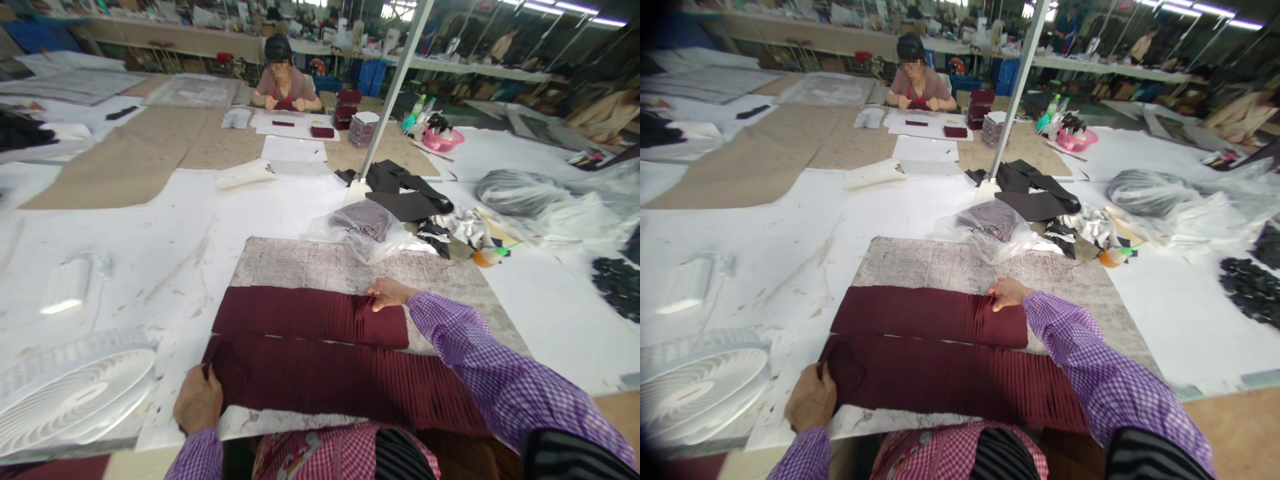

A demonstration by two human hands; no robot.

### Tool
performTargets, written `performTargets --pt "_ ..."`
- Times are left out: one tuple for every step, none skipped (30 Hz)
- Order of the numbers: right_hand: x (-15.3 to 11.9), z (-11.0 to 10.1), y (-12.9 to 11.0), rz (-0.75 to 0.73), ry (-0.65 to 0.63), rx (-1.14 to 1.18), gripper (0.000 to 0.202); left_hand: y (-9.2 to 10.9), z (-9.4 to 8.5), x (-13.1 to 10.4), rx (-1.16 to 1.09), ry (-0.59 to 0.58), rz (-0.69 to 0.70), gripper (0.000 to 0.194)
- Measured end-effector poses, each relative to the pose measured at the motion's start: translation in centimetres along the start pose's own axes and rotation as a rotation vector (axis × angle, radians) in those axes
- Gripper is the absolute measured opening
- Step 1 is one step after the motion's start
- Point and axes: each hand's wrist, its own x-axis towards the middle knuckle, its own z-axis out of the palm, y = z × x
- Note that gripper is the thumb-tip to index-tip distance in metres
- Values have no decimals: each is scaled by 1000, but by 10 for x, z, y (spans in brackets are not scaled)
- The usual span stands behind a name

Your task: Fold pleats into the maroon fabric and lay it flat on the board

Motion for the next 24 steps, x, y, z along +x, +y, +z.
performTargets --pt "-5 1 5 20 -18 20 28 0 0 0 2 0 -2 35" --pt "-10 2 9 42 -40 39 28 1 -1 0 2 1 -2 35" --pt "-15 4 14 62 -59 57 28 1 -1 0 2 0 0 35" --pt "-18 6 17 81 -72 73 28 1 -2 -1 1 1 2 35" --pt "-21 8 20 99 -81 84 28 1 -2 -1 1 2 4 35" --pt "-23 10 22 114 -89 92 28 2 -2 -1 1 3 6 35" --pt "-24 12 24 127 -97 96 27 1 -1 -1 1 5 6 35" --pt "-25 14 25 136 -103 98 26 1 -1 -1 2 7 7 35" --pt "-25 15 26 142 -110 98 25 1 0 -1 1 9 8 34" --pt "-25 16 26 146 -115 98 25 1 1 -1 0 11 9 34" --pt "-25 16 26 148 -120 97 25 0 1 -1 0 13 9 34" --pt "-25 16 26 149 -123 97 25 0 2 -1 -1 15 9 33" --pt "-25 16 26 149 -125 96 25 0 2 -1 -2 16 8 33" --pt "-24 16 27 148 -127 97 25 0 3 -1 -3 17 6 32" --pt "-24 16 27 146 -129 98 25 -1 3 -1 -3 18 4 32" --pt "-23 16 27 144 -130 100 25 -1 4 -1 -3 19 4 32" --pt "-23 15 28 143 -132 102 25 -1 4 -1 -3 18 6 32" --pt "-22 15 28 141 -133 103 26 -2 4 -2 -3 16 10 31" --pt "-22 15 29 139 -134 103 25 -2 4 -2 -3 15 13 31" --pt "-21 15 29 138 -134 103 25 -3 4 -2 -3 13 15 31" --pt "-21 15 30 137 -133 102 25 -3 4 -2 -4 12 15 31" --pt "-21 16 30 137 -133 100 25 -3 3 -2 -4 11 16 31" --pt "-21 16 30 138 -131 98 25 -3 3 -2 -5 10 16 31" --pt "-21 17 31 138 -130 97 24 -2 2 -1 -5 8 17 31"
